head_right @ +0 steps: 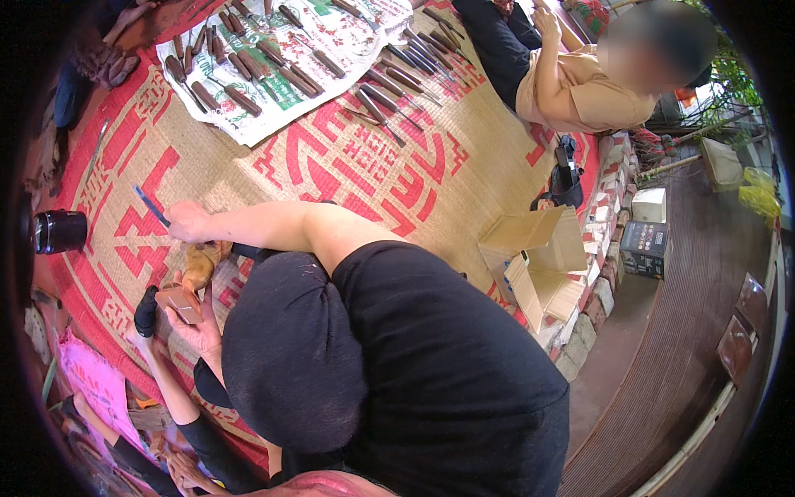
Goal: The person sits on a mat and carves a small rectangular block of wood using a knife. They hold the wood in their left hand and use the knife in their right hand to shave off thin layers, occasionally rotating the block to work on different sides.
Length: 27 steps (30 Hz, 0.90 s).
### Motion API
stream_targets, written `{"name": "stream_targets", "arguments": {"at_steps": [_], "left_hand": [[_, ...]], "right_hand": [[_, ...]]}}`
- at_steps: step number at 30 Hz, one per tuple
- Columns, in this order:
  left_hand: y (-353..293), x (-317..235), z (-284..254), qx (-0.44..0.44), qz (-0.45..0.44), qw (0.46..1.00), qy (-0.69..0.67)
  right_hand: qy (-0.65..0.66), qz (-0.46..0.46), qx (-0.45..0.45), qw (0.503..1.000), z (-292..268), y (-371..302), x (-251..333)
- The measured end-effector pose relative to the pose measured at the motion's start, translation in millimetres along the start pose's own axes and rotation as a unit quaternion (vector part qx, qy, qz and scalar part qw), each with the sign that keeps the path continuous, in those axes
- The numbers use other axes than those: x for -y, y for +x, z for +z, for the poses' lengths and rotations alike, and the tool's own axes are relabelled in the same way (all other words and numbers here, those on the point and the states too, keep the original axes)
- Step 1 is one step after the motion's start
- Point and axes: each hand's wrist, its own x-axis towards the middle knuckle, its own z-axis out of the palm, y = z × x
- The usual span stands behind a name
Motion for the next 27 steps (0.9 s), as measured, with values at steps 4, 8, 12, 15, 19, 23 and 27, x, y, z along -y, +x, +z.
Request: {"name": "stream_targets", "arguments": {"at_steps": [4, 8, 12, 15, 19, 23, 27], "left_hand": [[0, 1, -2, -0.012, 0.003, 1.000, 0.008], [0, 3, -1, -0.010, 0.004, 1.000, 0.022], [-1, -1, 0, -0.004, 0.011, 0.999, 0.032], [0, 1, 0, -0.022, 0.011, 0.999, 0.032], [0, 2, 3, -0.030, 0.014, 0.998, 0.049], [0, 2, 5, -0.022, 0.012, 0.998, 0.062], [-1, 2, 7, -0.022, 0.015, 0.997, 0.074]], "right_hand": [[0.082, 0.002, 0.045, 0.996, -14, -14, 13], [-0.016, -0.010, 0.060, 0.998, -5, -9, 6], [0.018, 0.004, -0.035, 0.999, 6, 1, -3], [0.037, 0.006, 0.025, 0.999, -9, -12, 8], [-0.068, -0.059, 0.030, 0.995, -1, -14, 3], [-0.048, -0.024, -0.026, 0.998, 3, -4, 0], [-0.008, -0.046, -0.001, 0.999, -13, -15, 15]]}}
